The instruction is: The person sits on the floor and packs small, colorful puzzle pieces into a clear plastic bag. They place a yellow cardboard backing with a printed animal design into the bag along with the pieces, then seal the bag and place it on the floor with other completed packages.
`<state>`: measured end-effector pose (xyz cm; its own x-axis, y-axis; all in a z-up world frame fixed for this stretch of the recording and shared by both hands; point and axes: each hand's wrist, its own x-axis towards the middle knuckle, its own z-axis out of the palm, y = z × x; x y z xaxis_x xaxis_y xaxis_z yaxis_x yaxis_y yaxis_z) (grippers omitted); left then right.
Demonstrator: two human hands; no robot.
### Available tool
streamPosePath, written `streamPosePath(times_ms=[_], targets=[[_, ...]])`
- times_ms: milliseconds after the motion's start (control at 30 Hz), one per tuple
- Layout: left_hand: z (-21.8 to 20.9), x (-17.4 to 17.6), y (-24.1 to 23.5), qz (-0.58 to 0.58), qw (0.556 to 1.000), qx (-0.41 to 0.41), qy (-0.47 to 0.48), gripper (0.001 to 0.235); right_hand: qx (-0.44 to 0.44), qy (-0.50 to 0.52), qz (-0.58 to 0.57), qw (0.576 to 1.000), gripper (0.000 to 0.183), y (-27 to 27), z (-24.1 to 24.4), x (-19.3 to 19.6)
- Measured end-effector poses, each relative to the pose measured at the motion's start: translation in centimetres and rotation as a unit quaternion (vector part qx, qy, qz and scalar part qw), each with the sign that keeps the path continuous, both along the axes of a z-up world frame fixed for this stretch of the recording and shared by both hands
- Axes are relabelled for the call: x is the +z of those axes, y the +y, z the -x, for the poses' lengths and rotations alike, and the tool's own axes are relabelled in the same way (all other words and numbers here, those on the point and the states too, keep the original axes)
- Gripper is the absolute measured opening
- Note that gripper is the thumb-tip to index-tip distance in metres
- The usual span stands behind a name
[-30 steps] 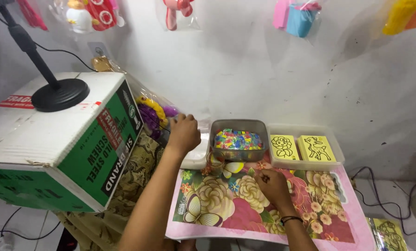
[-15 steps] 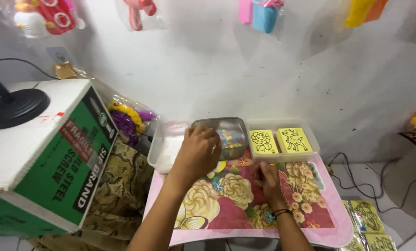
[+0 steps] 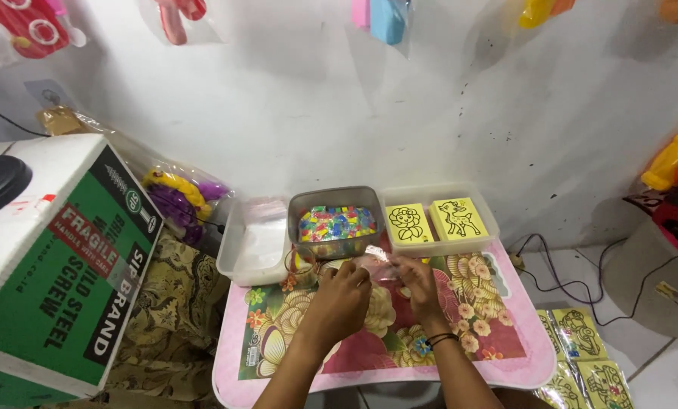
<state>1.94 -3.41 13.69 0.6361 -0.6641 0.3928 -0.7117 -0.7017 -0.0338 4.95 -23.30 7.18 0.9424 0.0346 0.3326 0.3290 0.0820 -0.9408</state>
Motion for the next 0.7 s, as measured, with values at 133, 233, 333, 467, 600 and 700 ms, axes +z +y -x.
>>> streamPosePath(times_ms=[133, 233, 333, 467, 600, 700], targets=[[-0.1, -1.1, 0.4, 0.021, 1.000, -0.008, -0.002, 0.026, -0.067, -0.011, 0.082, 0.994, 0.021, 0.5, 0.1, 1.3], [0.2, -1.5, 0.8, 0.123, 0.986, 0.009, 0.112, 0.046, -0.073, 0.027, 0.047, 0.996, 0.006, -0.1, -0.7, -1.2], [0.1, -3.2, 1.1, 0.263, 0.950, 0.027, 0.165, 0.060, -0.063, 0.059, -0.002, 0.996, 0.007, -0.2, -0.9, -1.4], [0.8, -3.3, 0.8, 0.439, 0.844, 0.098, 0.292, 0.062, -0.038, 0.051, -0.064, 0.996, 0.004, -0.4, -1.2, -2.1], [0.5, -3.2, 0.1, 0.562, 0.727, 0.155, 0.363, 0.064, -0.037, 0.049, -0.092, 0.994, 0.006, -0.2, -1.2, -1.9], [0.3, -2.7, 0.2, 0.540, 0.725, 0.192, 0.381, 0.065, -0.079, 0.036, -0.049, 0.995, 0.008, -0.4, -1.5, -2.1]])
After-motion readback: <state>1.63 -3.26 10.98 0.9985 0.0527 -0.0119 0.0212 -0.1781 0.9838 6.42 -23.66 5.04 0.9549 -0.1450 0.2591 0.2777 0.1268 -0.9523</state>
